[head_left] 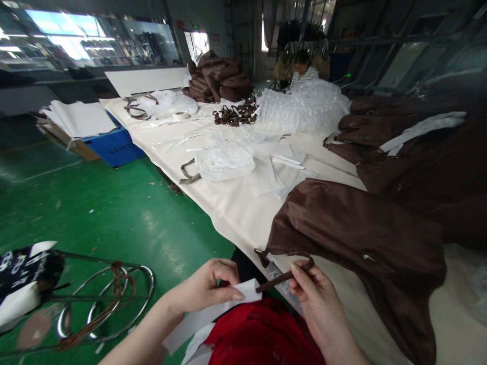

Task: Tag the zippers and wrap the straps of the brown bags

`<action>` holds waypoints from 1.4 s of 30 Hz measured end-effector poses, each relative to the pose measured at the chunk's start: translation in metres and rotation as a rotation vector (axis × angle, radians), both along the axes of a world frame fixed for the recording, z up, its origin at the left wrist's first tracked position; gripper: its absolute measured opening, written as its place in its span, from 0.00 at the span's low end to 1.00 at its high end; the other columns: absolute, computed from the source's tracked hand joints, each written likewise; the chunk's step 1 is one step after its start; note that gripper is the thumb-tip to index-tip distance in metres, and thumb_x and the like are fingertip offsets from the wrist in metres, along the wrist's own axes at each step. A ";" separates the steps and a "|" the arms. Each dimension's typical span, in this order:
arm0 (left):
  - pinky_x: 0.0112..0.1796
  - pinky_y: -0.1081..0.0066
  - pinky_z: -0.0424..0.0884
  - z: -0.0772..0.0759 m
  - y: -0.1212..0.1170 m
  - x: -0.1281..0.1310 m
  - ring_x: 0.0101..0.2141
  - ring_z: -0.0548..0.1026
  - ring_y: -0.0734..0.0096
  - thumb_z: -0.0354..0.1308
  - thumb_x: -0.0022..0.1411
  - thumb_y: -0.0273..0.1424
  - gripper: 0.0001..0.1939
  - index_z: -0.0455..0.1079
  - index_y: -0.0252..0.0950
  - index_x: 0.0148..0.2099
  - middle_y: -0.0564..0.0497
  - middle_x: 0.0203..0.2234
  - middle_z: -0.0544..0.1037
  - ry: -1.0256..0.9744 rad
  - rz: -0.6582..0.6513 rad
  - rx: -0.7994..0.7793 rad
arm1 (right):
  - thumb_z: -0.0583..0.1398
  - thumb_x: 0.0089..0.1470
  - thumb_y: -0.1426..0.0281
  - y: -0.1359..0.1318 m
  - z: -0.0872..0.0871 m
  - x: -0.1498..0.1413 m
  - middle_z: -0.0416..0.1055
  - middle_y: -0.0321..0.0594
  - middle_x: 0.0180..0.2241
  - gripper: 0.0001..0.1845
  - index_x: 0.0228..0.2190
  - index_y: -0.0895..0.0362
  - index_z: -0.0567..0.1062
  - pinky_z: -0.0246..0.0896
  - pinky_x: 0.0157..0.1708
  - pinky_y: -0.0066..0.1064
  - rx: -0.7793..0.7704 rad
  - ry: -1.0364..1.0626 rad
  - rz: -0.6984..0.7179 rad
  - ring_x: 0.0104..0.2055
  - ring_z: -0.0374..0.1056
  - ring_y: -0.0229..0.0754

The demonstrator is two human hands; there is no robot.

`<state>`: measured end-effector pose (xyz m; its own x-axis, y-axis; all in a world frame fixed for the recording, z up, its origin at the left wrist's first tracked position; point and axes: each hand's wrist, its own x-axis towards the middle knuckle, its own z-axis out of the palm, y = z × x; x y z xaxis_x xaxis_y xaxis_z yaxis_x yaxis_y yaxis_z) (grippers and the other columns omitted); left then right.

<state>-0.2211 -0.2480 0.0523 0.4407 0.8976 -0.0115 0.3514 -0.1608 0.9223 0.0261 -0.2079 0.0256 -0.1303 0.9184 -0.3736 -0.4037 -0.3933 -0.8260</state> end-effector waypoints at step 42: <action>0.27 0.76 0.59 -0.017 -0.044 0.067 0.25 0.65 0.75 0.46 0.67 0.45 0.26 0.66 0.34 0.23 0.51 0.22 0.66 0.485 0.424 0.098 | 0.61 0.49 0.61 0.038 0.010 0.013 0.71 0.40 0.17 0.18 0.14 0.55 0.69 0.46 0.22 0.31 0.867 -1.138 0.819 0.22 0.66 0.42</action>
<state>-0.1536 -0.2920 0.0348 0.0130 0.9995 -0.0290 0.7755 0.0082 0.6313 0.0395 -0.1701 0.0359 -0.6913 0.7205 -0.0548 0.5954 0.5252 -0.6080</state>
